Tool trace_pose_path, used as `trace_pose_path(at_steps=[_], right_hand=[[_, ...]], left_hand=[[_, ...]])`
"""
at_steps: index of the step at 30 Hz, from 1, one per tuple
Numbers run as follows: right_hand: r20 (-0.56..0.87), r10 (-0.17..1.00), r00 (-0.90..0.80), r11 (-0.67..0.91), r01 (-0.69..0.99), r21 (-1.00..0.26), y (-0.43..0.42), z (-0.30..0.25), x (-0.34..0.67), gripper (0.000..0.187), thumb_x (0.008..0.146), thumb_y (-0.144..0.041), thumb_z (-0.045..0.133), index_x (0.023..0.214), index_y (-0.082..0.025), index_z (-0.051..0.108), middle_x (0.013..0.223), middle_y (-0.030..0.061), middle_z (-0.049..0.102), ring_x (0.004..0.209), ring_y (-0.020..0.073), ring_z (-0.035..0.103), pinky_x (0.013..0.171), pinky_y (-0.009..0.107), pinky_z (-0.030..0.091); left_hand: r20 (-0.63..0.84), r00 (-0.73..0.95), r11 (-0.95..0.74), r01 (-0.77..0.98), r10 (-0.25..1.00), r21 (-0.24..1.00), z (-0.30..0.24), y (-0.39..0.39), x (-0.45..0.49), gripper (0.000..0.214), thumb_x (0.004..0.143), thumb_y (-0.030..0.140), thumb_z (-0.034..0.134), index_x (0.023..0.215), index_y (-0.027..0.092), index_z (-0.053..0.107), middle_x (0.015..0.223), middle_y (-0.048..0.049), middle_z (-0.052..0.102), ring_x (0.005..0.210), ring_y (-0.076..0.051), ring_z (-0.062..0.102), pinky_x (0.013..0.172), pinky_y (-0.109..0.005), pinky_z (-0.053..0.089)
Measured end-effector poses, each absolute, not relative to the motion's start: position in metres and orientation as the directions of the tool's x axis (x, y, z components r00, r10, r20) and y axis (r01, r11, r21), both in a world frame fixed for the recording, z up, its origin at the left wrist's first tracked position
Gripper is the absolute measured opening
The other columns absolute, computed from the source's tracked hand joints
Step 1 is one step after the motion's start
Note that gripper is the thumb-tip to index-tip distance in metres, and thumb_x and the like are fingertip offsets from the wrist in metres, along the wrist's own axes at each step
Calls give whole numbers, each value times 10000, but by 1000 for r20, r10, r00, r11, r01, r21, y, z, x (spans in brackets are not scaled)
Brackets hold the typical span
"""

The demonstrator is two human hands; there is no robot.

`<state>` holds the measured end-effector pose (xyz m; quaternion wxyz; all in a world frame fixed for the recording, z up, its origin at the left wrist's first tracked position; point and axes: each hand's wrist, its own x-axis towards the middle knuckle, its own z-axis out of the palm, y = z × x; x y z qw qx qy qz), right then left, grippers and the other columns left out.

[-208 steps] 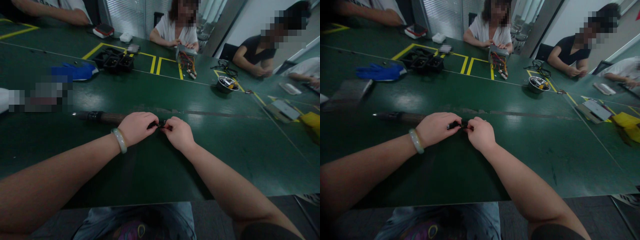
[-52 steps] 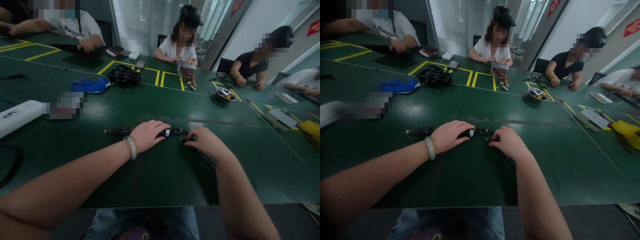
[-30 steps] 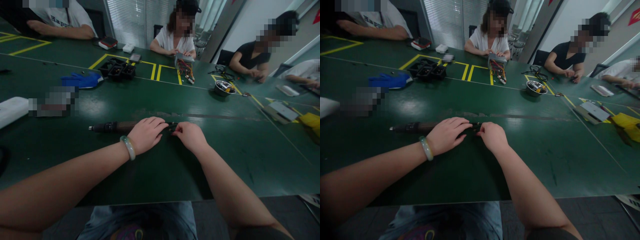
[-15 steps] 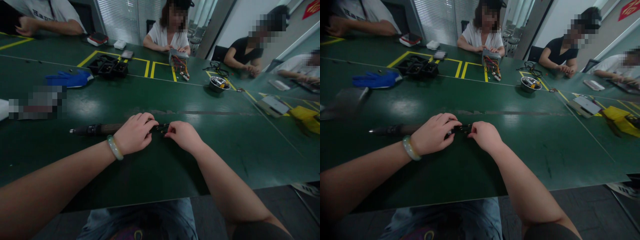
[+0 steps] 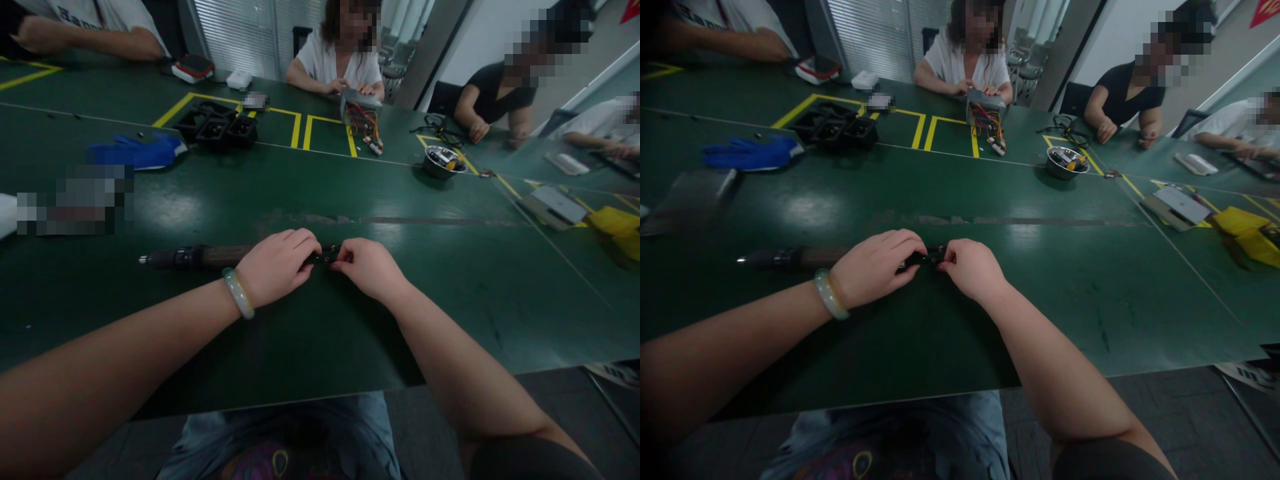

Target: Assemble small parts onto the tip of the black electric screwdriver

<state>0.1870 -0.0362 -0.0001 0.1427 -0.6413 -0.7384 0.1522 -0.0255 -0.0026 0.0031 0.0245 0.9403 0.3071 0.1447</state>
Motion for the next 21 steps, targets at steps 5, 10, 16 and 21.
trace_pose_path(at_steps=[5, 10, 16, 21], right_hand=[[122, 975, -186, 218, 905, -365, -36, -1, 183, 177, 773, -281, 756, 728, -197, 607, 800, -16, 605, 681, 112, 498, 597, 250, 310], [186, 946, -265, 309, 909, -279, -37, 0, 180, 160, 800, -246, 735, 758, -188, 591, 813, -9, 592, 691, 115, 493, 605, 254, 310], [207, 943, -262, 315, 905, -286, -36, -1, 180, 152, 823, -264, 716, 774, -189, 593, 828, -8, 590, 720, 117, 509, 621, 255, 326], [206, 927, -313, 360, 897, -256, -37, 3, 182, 133, 837, -264, 703, 796, -195, 597, 844, -12, 599, 723, 116, 518, 627, 256, 323]], left_hand=[[260, 767, -810, 559, 587, 180, 0, 2, -26, 236, 864, 229, 537, 1091, 183, 579, 1105, -69, 583, 997, -225, 563, 874, -378, 484], [273, 766, -813, 551, 582, 190, 0, 3, -26, 229, 858, 218, 546, 1083, 185, 583, 1088, -64, 591, 997, -223, 570, 880, -371, 482], [271, 769, -815, 543, 579, 203, 0, 3, -27, 215, 864, 226, 549, 1071, 189, 592, 1083, -56, 595, 994, -216, 570, 886, -371, 481], [259, 772, -814, 543, 581, 207, 0, 3, -27, 222, 873, 240, 548, 1085, 191, 592, 1102, -52, 593, 998, -210, 569, 880, -367, 489]])
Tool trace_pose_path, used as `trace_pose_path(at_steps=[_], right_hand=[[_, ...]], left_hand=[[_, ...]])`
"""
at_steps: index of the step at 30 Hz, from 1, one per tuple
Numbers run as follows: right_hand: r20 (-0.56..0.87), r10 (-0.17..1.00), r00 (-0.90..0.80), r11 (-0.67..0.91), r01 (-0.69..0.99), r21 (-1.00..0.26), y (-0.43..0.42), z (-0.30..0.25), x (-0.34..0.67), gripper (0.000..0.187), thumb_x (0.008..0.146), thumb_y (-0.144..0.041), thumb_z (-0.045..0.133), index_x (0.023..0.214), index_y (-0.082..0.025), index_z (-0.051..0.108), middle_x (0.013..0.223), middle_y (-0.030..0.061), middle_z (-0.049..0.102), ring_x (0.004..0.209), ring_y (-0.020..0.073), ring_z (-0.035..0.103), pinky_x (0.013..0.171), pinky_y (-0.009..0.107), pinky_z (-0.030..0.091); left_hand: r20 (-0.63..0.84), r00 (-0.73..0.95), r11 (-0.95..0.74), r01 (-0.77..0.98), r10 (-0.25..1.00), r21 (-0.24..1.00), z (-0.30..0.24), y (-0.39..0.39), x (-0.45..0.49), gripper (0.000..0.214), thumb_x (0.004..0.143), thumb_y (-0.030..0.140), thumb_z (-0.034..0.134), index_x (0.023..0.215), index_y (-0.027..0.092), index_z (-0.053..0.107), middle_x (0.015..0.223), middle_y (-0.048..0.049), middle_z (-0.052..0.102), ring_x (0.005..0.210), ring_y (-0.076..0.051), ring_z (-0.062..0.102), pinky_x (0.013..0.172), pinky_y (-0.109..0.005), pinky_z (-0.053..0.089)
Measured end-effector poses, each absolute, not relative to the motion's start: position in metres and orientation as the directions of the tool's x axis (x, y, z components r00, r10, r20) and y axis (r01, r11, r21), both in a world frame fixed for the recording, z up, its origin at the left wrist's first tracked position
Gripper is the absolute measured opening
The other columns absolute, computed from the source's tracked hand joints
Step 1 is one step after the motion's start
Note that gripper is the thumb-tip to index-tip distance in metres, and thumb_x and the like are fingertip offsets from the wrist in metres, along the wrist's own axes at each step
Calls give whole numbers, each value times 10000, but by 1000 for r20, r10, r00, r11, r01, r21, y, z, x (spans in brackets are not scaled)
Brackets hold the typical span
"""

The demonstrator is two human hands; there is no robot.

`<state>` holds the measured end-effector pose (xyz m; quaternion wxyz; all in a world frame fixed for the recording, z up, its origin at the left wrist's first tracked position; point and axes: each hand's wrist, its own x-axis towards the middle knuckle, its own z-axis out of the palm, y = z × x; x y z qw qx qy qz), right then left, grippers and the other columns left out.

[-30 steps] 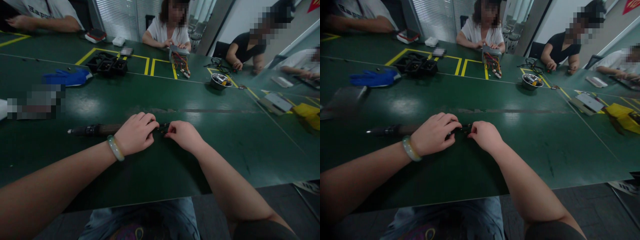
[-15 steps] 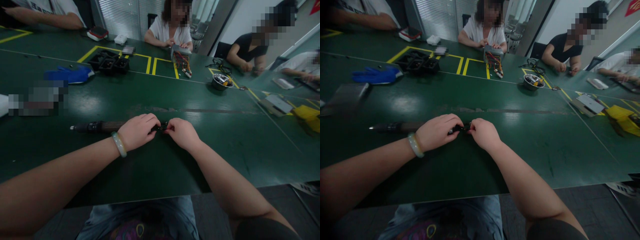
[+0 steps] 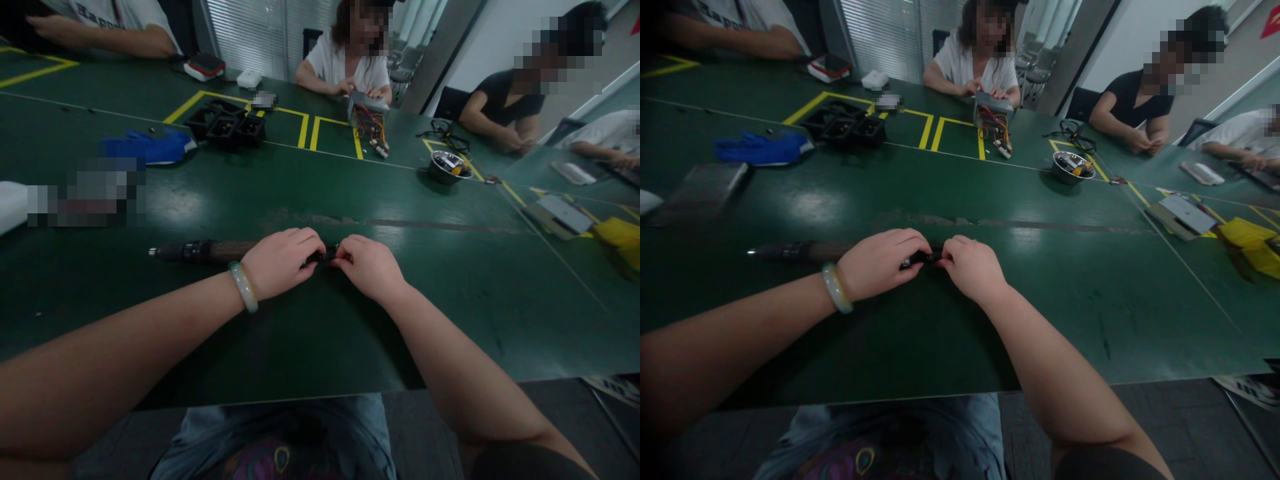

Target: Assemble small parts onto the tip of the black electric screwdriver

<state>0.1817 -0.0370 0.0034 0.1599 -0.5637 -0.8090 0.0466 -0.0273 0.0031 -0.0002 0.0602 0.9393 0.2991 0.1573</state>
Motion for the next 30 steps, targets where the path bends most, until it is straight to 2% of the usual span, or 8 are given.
trace_pose_path(at_steps=[6, 13, 18, 30], right_hand=[[192, 917, -350, 384, 905, -182, -39, 5, 180, 138, 840, -251, 690, 801, -195, 571, 862, -10, 594, 706, 116, 506, 606, 260, 298], [156, 910, -383, 409, 891, -197, -44, 9, 177, 117, 852, -241, 665, 823, -199, 560, 884, -9, 586, 709, 110, 508, 608, 249, 306], [148, 935, -322, 350, 904, -245, -43, 9, 179, 127, 832, -217, 678, 818, -197, 554, 861, -9, 570, 729, 113, 518, 593, 244, 304], [193, 933, -305, 349, 897, -271, -39, 3, 178, 142, 836, -224, 682, 772, -191, 560, 836, -13, 575, 704, 108, 493, 587, 246, 293]], left_hand=[[261, 773, -815, 544, 579, 197, -1, 3, -28, 229, 882, 247, 547, 1097, 190, 599, 1117, -59, 592, 1005, -213, 572, 885, -371, 494], [274, 791, -838, 520, 546, 167, -2, 4, -29, 268, 901, 241, 519, 1142, 212, 634, 1149, -59, 594, 1028, -210, 578, 893, -368, 494], [275, 788, -835, 518, 551, 187, -2, 5, -30, 299, 914, 253, 510, 1182, 223, 638, 1175, -52, 601, 1038, -205, 578, 894, -366, 495], [285, 782, -832, 517, 554, 199, -3, 5, -29, 310, 910, 262, 510, 1187, 228, 648, 1173, -49, 609, 1037, -200, 582, 896, -364, 496]])
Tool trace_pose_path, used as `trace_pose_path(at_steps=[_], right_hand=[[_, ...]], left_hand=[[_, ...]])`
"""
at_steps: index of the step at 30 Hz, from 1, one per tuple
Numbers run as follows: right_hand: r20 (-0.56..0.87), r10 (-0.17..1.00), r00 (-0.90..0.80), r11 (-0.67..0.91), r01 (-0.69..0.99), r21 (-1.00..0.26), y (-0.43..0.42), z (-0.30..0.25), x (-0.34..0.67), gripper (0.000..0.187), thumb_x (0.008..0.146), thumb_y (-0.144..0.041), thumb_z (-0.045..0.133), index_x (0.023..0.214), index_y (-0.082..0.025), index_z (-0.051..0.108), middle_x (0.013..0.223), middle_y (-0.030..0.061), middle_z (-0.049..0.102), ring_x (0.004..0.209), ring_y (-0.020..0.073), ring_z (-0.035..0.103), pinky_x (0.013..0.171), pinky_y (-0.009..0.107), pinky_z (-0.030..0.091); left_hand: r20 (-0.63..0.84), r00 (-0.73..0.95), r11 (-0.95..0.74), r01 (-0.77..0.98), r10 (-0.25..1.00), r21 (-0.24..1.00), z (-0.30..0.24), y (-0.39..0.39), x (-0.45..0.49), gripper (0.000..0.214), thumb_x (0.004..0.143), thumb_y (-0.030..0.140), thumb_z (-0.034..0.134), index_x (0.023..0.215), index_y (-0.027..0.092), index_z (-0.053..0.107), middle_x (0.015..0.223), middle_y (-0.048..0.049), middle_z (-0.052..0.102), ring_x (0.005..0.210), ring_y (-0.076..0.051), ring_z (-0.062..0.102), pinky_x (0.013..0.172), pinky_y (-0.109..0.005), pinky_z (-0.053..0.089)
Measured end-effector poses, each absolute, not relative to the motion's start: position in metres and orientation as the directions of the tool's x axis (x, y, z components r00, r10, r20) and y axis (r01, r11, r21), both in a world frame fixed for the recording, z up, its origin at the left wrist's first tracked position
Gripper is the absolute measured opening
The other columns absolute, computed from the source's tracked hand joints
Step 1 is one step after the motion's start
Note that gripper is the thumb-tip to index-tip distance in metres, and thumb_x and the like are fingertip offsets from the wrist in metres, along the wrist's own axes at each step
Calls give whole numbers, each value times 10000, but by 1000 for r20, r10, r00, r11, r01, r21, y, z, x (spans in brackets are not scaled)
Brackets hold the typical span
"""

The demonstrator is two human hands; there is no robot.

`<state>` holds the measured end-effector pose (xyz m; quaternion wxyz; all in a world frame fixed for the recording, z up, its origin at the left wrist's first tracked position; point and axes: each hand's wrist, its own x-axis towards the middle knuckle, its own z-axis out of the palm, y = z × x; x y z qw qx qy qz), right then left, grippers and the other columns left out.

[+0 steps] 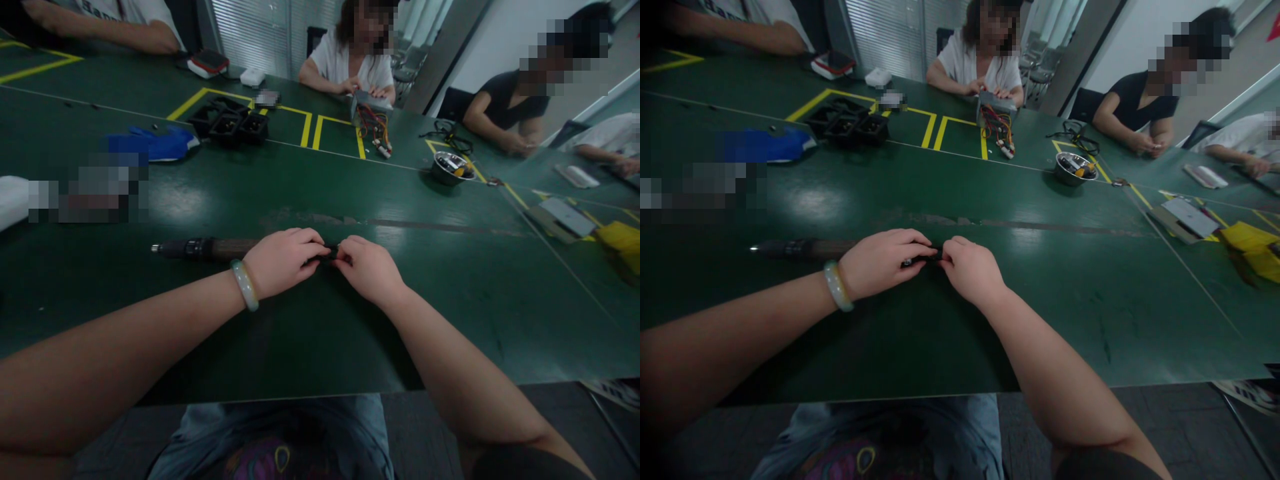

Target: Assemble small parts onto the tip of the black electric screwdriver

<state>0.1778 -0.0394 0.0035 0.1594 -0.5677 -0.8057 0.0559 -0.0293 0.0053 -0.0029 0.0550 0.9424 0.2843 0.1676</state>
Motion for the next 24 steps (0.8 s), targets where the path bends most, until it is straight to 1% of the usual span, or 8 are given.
trace_pose_path(at_steps=[6, 9, 12, 18, 24], right_hand=[[213, 944, -254, 318, 872, -371, -38, 1, 180, 150, 841, -261, 682, 770, -190, 571, 826, -5, 584, 711, 112, 508, 607, 245, 325], [233, 943, -237, 314, 867, -387, -36, 0, 183, 149, 846, -281, 679, 774, -193, 583, 828, -3, 591, 715, 115, 511, 620, 246, 339], [237, 935, -262, 334, 875, -349, -35, 0, 185, 151, 841, -296, 691, 777, -196, 597, 820, -8, 595, 721, 117, 518, 642, 251, 345], [212, 915, -342, 388, 890, -238, -35, 4, 186, 110, 839, -273, 697, 806, -204, 619, 838, -11, 610, 739, 124, 529, 630, 255, 325], [236, 897, -375, 421, 886, -195, -36, 7, 186, 104, 844, -260, 688, 809, -200, 611, 840, -7, 608, 741, 129, 521, 646, 261, 333]], left_hand=[[287, 782, -833, 515, 553, 202, -2, 5, -30, 311, 912, 262, 507, 1187, 234, 650, 1163, -51, 613, 1033, -203, 582, 895, -363, 495], [282, 780, -829, 519, 559, 206, -2, 5, -29, 318, 911, 262, 509, 1197, 240, 646, 1165, -48, 611, 1038, -202, 581, 899, -362, 494], [283, 778, -828, 519, 561, 214, -3, 5, -30, 313, 909, 261, 513, 1190, 244, 650, 1164, -46, 612, 1039, -202, 581, 908, -362, 490], [285, 779, -829, 518, 559, 210, -4, 4, -30, 317, 910, 251, 518, 1201, 240, 643, 1174, -45, 607, 1037, -202, 577, 907, -366, 490], [283, 781, -831, 514, 556, 212, -2, 5, -30, 311, 911, 253, 518, 1192, 231, 647, 1166, -50, 609, 1036, -203, 578, 908, -367, 492]])
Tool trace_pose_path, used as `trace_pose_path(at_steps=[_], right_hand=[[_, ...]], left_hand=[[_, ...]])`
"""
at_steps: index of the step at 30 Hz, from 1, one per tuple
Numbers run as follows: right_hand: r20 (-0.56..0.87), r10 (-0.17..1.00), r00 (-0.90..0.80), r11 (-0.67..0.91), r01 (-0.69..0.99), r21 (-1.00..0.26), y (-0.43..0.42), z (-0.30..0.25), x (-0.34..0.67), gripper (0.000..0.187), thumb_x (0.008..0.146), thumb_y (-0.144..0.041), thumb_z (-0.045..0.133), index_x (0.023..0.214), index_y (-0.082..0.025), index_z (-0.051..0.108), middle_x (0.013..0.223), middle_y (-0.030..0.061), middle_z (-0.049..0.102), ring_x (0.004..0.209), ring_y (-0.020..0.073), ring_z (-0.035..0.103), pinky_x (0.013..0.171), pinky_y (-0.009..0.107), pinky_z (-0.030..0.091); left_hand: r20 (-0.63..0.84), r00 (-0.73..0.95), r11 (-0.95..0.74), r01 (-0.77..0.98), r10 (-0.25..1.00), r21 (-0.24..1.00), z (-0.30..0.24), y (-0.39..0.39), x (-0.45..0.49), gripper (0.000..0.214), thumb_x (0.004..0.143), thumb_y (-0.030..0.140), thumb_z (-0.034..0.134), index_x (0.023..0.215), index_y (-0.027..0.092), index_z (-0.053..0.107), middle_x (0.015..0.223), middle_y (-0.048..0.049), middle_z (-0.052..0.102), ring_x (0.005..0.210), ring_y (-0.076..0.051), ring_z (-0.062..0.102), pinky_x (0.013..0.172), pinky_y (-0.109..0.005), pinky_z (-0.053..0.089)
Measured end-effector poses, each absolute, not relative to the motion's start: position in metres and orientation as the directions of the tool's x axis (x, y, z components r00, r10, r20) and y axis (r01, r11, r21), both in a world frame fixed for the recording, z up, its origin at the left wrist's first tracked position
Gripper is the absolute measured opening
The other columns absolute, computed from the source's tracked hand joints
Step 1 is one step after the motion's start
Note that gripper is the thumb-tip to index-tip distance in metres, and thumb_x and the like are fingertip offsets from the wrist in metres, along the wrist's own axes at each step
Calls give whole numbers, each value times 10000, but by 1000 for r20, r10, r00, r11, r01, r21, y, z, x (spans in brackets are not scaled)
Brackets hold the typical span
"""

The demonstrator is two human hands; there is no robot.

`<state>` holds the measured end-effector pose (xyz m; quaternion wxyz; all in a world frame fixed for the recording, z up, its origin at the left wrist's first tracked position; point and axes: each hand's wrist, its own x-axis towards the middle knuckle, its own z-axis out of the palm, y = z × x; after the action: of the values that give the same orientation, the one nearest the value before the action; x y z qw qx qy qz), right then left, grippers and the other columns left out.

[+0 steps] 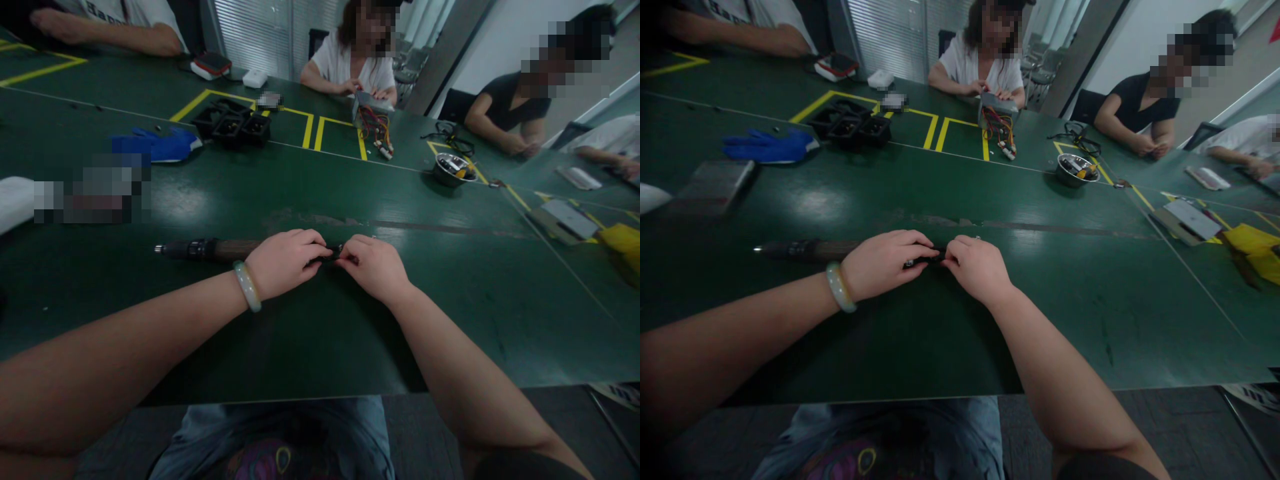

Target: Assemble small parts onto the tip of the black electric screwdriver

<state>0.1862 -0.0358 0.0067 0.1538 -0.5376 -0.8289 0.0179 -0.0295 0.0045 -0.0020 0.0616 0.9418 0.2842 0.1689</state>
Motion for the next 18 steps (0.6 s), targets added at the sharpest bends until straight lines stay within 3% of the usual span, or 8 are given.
trace_pose_path(at_steps=[11, 18], right_hand=[[227, 927, -298, 361, 872, -330, -34, 0, 187, 142, 852, -312, 671, 817, -191, 605, 856, 5, 623, 748, 127, 549, 664, 255, 367], [226, 929, -295, 358, 871, -336, -32, -3, 188, 155, 863, -332, 663, 845, -190, 603, 862, 12, 625, 745, 128, 545, 665, 256, 361]], left_hand=[[303, 774, -832, 512, 555, 215, -4, 7, -31, 323, 911, 250, 506, 1202, 221, 644, 1163, -59, 615, 1051, -209, 581, 933, -382, 490], [303, 771, -828, 517, 560, 216, -3, 7, -30, 320, 906, 252, 516, 1195, 208, 645, 1163, -60, 618, 1041, -204, 585, 933, -371, 492]])
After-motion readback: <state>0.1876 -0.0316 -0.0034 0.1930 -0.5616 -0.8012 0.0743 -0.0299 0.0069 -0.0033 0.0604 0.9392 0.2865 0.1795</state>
